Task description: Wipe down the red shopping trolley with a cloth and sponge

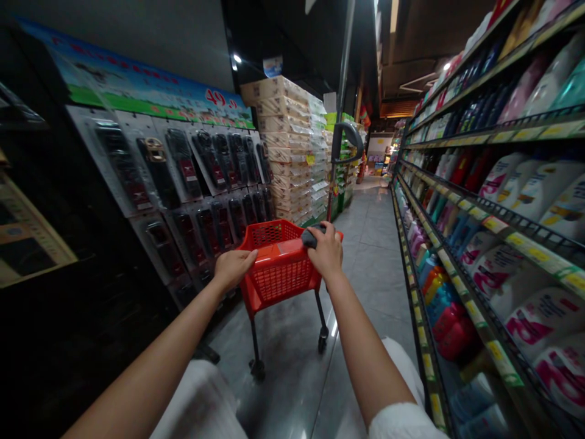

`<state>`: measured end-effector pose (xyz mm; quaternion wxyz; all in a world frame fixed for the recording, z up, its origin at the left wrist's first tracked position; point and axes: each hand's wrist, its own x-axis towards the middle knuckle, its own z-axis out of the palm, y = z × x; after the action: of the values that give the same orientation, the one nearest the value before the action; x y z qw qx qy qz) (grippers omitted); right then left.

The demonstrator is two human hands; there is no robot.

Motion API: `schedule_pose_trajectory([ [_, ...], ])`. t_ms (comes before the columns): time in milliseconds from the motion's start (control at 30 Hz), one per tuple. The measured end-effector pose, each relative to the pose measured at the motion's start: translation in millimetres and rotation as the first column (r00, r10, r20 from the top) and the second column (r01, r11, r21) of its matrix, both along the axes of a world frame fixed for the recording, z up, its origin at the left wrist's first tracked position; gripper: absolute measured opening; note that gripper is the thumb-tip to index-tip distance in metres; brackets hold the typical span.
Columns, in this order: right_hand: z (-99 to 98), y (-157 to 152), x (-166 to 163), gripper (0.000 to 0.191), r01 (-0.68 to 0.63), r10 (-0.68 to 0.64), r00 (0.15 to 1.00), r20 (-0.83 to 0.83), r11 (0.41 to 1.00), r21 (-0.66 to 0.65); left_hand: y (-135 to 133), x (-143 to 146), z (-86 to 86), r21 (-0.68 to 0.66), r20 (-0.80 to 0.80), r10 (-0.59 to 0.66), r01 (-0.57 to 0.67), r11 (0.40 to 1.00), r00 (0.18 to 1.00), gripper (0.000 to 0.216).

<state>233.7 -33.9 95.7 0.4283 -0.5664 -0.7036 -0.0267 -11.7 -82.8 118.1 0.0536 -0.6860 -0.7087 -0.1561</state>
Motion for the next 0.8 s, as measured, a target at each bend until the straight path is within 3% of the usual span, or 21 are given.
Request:
schedule_pose_trajectory([
  [100,10.9,4.8,-7.5,0.038,-0.041,0.053,0.987,0.152,0.996,-0.077,-1.2,7.6,-2.8,0.011,-0.005,0.003,-0.003,1.0,1.0,0.06],
  [200,12.4,2.2,-22.5,0.031,-0.108,0.13,0.972,0.194,0.987,-0.12,-1.6,12.7,-3.1,0.014,-0.008,0.017,-0.017,1.0,1.0,0.06],
  [333,10.7,-9.1,-40.2,0.04,-0.41,0.411,0.881,0.234,0.91,-0.056,-1.9,11.2,-1.7,0.012,-0.009,0.018,-0.018,1.0,1.0,0.059],
  [400,9.9,-11.4,-38.7,0.046,-0.501,0.497,0.834,0.24,0.864,-0.048,-2.7,7.0,-1.6,0.016,-0.01,0.001,-0.001,1.0,1.0,0.058],
  [500,10.8,-5.0,-19.9,0.048,-0.455,0.461,0.863,0.205,0.887,-0.079,-4.4,0.6,-2.8,0.019,-0.01,-0.039,0.039,0.999,0.999,0.059],
  [667,19.7,4.5,-3.1,0.034,-0.185,0.223,0.947,0.233,0.967,-0.174,-5.2,4.5,-3.6,0.011,-0.002,-0.012,0.012,1.0,1.0,0.058],
  [733,23.5,-1.4,-17.5,0.029,-0.197,0.245,0.927,0.284,0.962,-0.187,-4.6,9.8,-2.8,0.007,-0.001,0.017,-0.017,1.0,1.0,0.059],
  [800,25.9,-9.9,-36.4,0.03,-0.295,0.338,0.887,0.314,0.939,-0.177,-4.5,12.9,-1.9,0.008,-0.007,0.028,-0.028,1.0,1.0,0.059],
])
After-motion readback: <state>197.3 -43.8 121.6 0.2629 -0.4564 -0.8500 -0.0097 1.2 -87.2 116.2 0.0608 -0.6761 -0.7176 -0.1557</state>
